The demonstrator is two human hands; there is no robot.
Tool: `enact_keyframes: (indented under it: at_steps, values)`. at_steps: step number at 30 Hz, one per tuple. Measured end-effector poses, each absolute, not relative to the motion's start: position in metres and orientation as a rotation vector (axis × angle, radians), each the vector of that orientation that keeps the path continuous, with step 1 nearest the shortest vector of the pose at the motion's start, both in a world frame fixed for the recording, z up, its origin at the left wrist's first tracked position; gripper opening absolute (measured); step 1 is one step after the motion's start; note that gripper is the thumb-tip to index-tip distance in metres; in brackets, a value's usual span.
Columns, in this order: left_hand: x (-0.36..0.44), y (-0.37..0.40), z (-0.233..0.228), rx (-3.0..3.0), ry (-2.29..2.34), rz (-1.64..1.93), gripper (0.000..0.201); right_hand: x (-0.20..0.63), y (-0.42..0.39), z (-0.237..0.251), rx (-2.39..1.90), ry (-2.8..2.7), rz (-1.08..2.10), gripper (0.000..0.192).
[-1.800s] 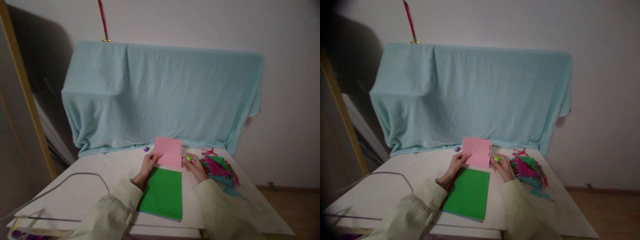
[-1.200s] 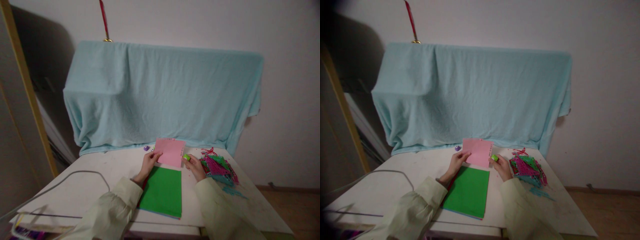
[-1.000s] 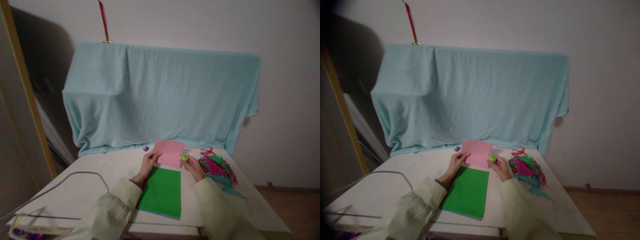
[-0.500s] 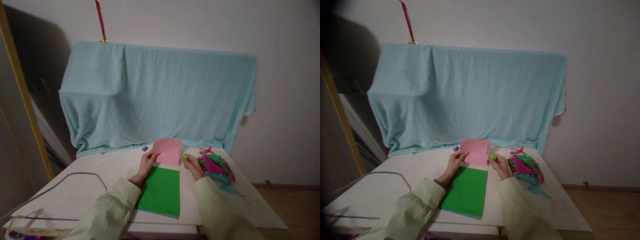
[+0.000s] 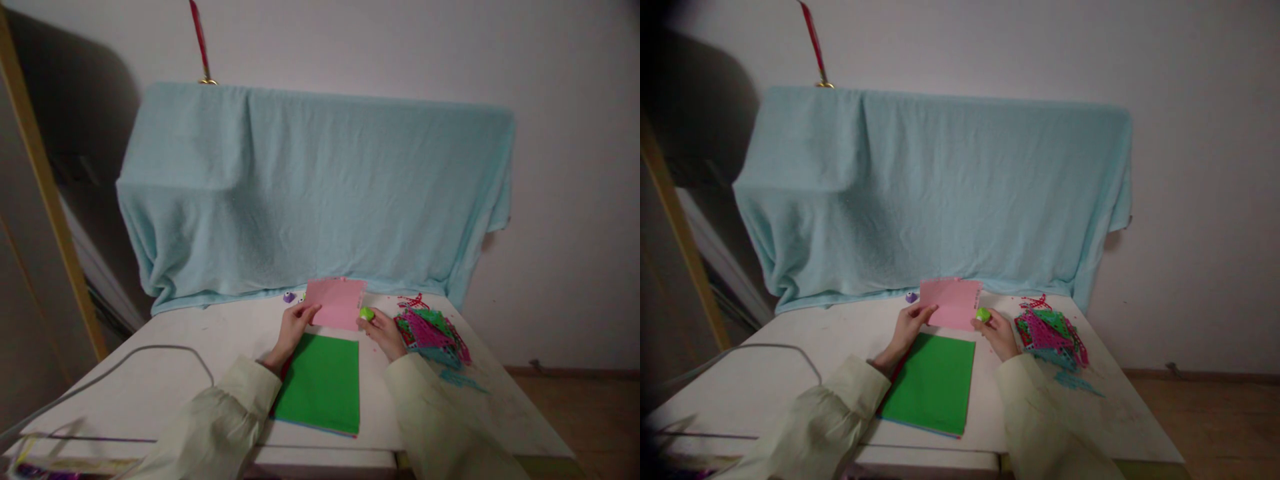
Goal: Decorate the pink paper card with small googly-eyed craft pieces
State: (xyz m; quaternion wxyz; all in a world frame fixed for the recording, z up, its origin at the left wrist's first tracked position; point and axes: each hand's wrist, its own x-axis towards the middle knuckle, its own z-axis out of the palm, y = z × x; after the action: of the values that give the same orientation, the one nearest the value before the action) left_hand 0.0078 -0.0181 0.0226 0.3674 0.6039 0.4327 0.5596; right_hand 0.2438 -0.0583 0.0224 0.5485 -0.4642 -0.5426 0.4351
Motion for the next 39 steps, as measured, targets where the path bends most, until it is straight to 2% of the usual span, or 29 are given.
enact_keyframes:
  at_steps: [14,39]
  values:
    - [0.005,-0.015,0.016,1.563,1.085,1.426,0.034,0.246,-0.058,0.019,-1.099,-1.336,1.128,0.033]
    - [0.007,-0.008,0.002,1.522,1.116,1.305,0.039,0.244,-0.059,0.019,-1.091,-1.391,1.160,0.033]
